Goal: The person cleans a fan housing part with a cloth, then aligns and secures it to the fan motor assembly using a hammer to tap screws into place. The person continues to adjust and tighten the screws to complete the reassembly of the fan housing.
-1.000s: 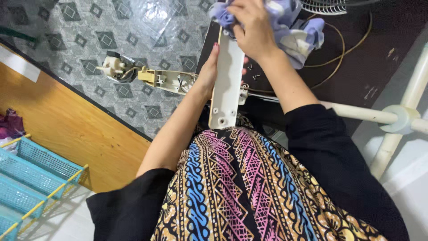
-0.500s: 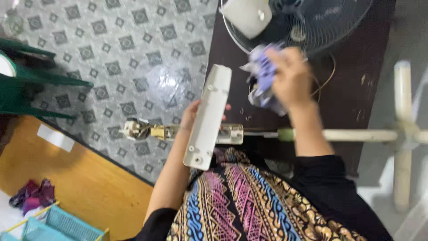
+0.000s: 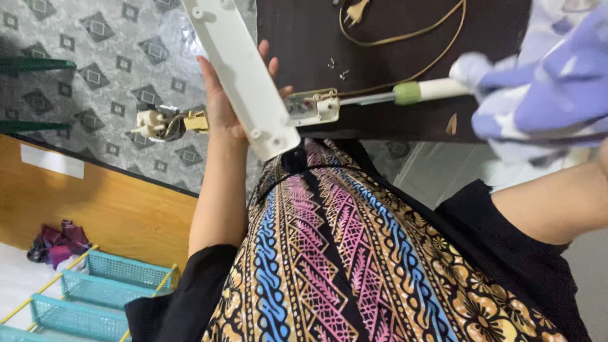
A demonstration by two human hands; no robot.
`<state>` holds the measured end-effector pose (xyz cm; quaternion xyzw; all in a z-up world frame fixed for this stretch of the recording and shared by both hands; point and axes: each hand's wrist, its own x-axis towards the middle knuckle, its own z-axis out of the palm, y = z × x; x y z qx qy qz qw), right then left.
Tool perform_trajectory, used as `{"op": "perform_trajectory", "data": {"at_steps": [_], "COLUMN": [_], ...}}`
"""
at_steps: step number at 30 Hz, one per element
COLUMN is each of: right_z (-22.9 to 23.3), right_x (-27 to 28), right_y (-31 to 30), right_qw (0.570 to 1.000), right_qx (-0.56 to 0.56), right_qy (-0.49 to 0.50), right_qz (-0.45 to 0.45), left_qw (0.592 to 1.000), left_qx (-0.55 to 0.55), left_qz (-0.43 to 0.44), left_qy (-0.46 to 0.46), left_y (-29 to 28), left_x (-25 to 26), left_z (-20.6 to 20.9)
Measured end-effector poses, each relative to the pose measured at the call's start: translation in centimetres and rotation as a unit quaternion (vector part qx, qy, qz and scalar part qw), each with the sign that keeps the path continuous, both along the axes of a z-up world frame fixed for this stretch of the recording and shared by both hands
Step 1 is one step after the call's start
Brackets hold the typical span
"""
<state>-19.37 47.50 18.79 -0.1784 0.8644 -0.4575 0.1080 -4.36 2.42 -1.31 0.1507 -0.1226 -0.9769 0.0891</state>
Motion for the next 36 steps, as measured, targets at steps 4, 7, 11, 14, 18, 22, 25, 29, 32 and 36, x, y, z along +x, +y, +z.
{"op": "perform_trajectory", "data": {"at_steps": [4,7,11,14,18,22,25,29,32,36], "right_z": [-3.1,-6.0,-9.9,-12.3,-13.5,-11.3,-9.0,-7.7,-9.4,-12.3], "right_x": [2.8,2.7,2.6,3.0,2.1,0.5,-1.3,-2.0,-0.5,0.7], "right_y": [-2.9,-6.3,-8.2,-8.8,-10.0,-9.6,-8.6,-8.3,-9.9,-10.9], "right_qw": [0.981,0.940,0.904,0.915,0.970,0.975,0.969,0.943,0.911,0.860], "right_qx": [-0.131,-0.265,-0.309,-0.188,-0.141,0.073,0.060,0.006,-0.036,0.005], "right_qy": [-0.141,-0.214,-0.296,-0.349,-0.191,0.008,0.029,0.016,0.071,0.211], "right_qz": [-0.025,-0.021,-0.023,-0.068,0.060,0.209,0.237,0.331,0.405,0.465], "left_qw": [0.999,1.000,0.999,0.998,0.998,0.996,0.993,0.985,0.973,0.961], "left_qx": [-0.005,-0.007,0.009,-0.040,-0.034,-0.028,-0.059,-0.092,-0.154,-0.202], "left_qz": [-0.018,0.004,-0.024,-0.033,-0.003,0.047,0.093,0.126,0.146,0.166], "left_qy": [0.028,-0.023,0.031,0.036,0.054,0.071,0.044,0.068,0.095,0.089], "left_y": [1.4,2.3,3.5,4.5,8.3,13.3,17.2,21.4,23.7,26.1], "left_x": [0.5,1.2,3.2,3.9,3.4,3.0,2.5,2.6,2.1,2.3], "left_z": [-1.3,-1.8,-1.9,-1.4,-0.8,-0.1,0.2,-0.2,-0.8,-0.6]}}
